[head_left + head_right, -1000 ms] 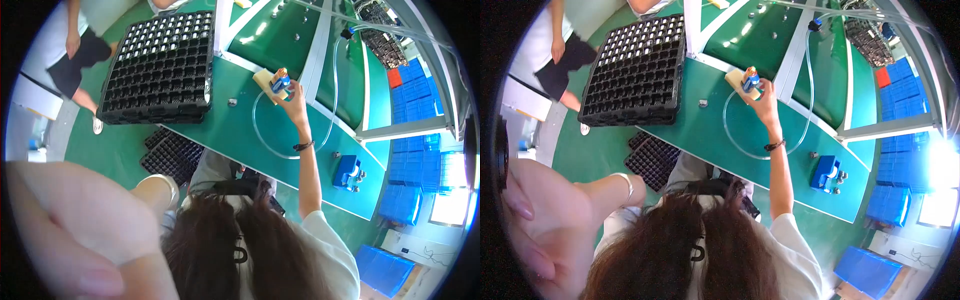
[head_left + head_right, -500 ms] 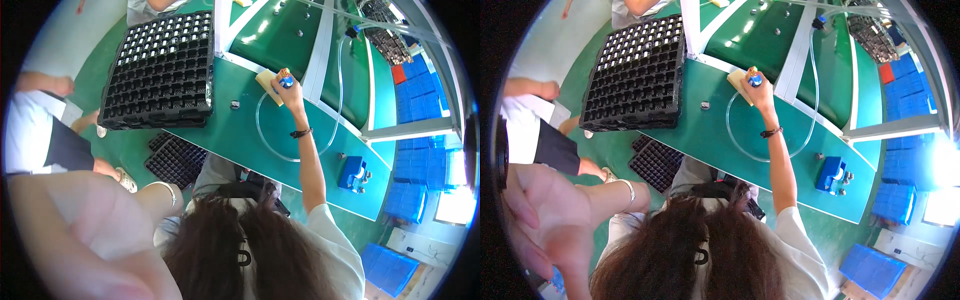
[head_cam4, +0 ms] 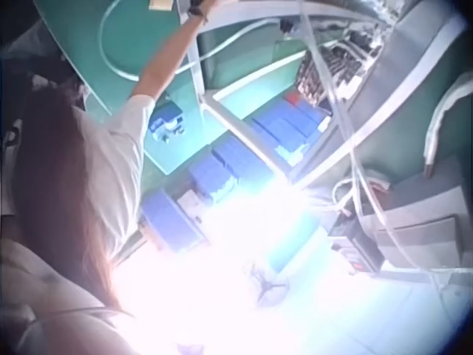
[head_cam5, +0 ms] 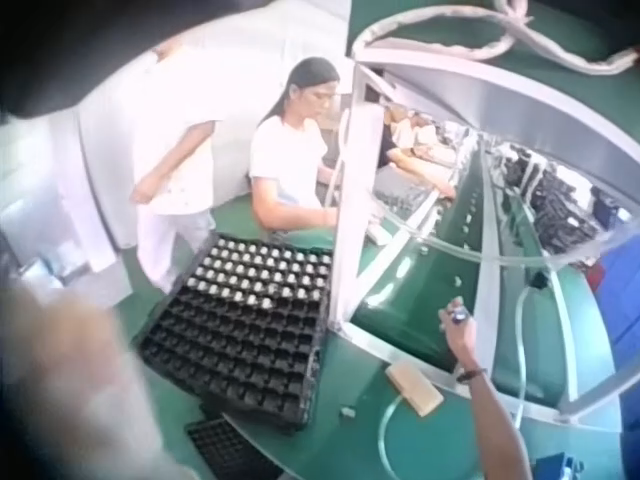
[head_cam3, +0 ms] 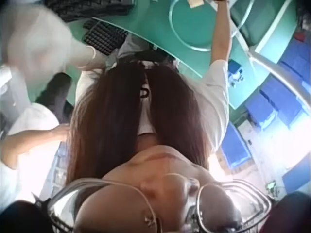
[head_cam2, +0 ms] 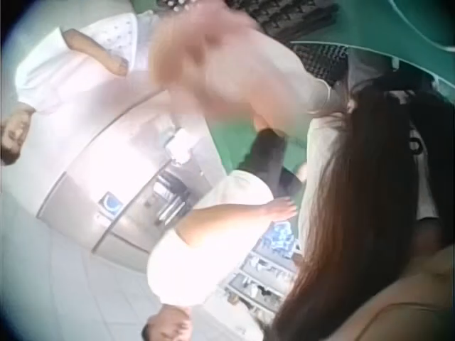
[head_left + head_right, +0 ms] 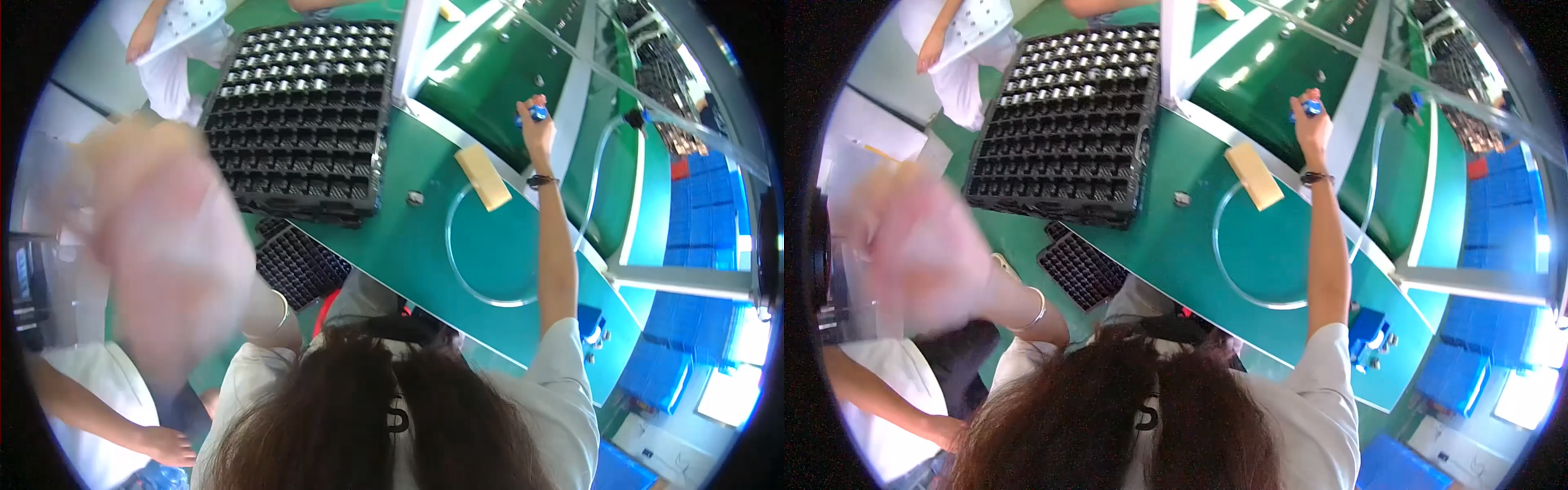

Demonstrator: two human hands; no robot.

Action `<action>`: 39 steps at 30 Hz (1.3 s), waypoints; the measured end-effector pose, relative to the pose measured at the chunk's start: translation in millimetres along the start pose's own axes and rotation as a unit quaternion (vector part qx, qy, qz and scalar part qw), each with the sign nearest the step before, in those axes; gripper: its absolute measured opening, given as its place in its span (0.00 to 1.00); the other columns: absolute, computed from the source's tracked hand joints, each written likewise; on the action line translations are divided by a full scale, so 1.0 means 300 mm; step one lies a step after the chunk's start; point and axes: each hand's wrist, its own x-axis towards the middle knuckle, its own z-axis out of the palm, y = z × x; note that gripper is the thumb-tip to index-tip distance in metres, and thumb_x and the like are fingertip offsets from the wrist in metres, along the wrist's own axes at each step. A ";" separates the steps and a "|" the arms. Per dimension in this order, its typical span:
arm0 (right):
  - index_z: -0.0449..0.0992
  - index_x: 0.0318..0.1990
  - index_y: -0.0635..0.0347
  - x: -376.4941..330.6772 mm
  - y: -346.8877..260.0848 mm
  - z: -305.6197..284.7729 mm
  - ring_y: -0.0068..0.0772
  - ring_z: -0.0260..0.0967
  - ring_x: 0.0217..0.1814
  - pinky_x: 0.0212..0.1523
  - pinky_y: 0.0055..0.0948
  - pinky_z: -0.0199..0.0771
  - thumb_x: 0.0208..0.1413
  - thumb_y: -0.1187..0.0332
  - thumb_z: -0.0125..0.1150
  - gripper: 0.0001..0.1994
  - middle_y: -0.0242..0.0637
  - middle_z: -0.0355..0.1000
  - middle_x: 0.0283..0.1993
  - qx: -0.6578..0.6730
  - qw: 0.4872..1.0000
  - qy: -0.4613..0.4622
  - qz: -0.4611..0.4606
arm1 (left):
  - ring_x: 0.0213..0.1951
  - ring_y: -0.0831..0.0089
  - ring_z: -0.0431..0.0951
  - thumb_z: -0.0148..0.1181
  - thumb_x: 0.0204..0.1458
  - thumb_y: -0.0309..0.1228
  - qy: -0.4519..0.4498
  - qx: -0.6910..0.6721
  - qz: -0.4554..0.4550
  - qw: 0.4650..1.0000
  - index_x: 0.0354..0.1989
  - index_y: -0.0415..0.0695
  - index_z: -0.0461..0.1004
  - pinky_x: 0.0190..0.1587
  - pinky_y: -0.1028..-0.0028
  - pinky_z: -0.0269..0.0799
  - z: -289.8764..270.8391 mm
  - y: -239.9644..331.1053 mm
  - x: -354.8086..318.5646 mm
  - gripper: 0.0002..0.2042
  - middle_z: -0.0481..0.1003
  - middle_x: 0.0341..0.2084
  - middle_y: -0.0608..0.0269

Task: The person assembles small electronic components by hand, taking parts from trays and plastic tubes and placing finished parts into a tray, using a blue hand tool for precision.

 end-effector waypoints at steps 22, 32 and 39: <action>0.72 0.32 0.59 0.136 0.094 -0.013 0.17 0.64 0.29 0.33 0.20 0.65 0.45 0.63 0.65 0.12 0.27 0.70 0.29 0.303 0.946 0.109 0.037 | 0.31 0.55 0.76 0.65 0.38 0.34 -0.189 0.654 -0.207 0.703 0.24 0.42 0.74 0.35 0.62 0.69 -0.294 -0.843 -0.043 0.09 0.75 0.24 0.52; 0.71 0.33 0.58 -0.374 -0.080 -0.174 0.15 0.61 0.34 0.33 0.20 0.64 0.53 0.65 0.57 0.07 0.24 0.66 0.30 0.386 0.921 0.042 0.021 | 0.19 0.63 0.74 0.65 0.25 0.35 -0.288 0.649 -0.290 0.641 0.20 0.40 0.72 0.24 0.67 0.69 -0.426 -0.972 0.040 0.13 0.73 0.15 0.56; 0.70 0.33 0.59 -0.568 -0.138 -0.286 0.12 0.61 0.37 0.38 0.19 0.64 0.53 0.69 0.57 0.05 0.23 0.66 0.33 0.433 0.897 0.051 0.075 | 0.27 0.74 0.74 0.58 0.38 0.25 -0.223 0.453 -0.240 0.829 0.34 0.34 0.75 0.32 0.76 0.68 -0.539 -1.076 0.017 0.13 0.75 0.23 0.59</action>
